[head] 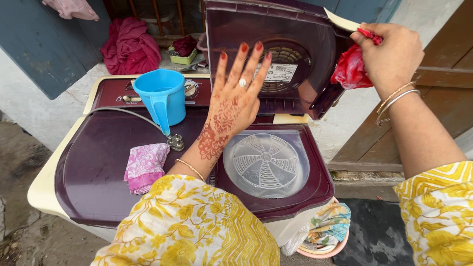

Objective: The person wipes the lids and top panel of a semi-automatic washing machine with a cloth, handling a plastic cup, a pink cloth, and an inner spin-dryer lid cover.

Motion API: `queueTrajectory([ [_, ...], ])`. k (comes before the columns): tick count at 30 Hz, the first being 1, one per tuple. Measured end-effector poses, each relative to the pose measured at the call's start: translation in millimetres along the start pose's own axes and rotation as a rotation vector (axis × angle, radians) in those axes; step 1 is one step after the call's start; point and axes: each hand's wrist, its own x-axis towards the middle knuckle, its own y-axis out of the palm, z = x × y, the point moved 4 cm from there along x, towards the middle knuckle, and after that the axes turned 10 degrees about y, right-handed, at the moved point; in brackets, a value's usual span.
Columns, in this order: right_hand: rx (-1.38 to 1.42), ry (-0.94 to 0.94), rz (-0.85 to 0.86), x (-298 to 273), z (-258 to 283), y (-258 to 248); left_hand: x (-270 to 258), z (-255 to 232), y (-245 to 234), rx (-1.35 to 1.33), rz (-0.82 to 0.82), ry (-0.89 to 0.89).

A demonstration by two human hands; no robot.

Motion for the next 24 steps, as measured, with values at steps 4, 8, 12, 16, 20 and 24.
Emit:
queueTrajectory([
  [4, 0.029, -0.018, 0.025, -7, -6, -2, 16, 9, -9, -0.009, -0.044, -0.058],
  [8, -0.020, -0.235, -0.149, -17, -6, -16, 23, 13, -10, 0.026, -0.059, -0.051],
  [12, 0.234, 0.057, -0.013, -36, -32, -12, 17, 15, -6, 0.003, -0.070, -0.061],
  [16, 0.874, 0.765, 0.393, -87, -46, 24, -8, 12, 1, -0.014, -0.068, -0.080],
  [20, 1.171, 1.349, 0.555, -139, -50, 62, -39, 7, 23, -0.094, 0.042, -0.138],
  [24, 1.484, 1.293, 0.524, -157, -60, 108, -61, 7, 45, -0.097, 0.044, -0.220],
])
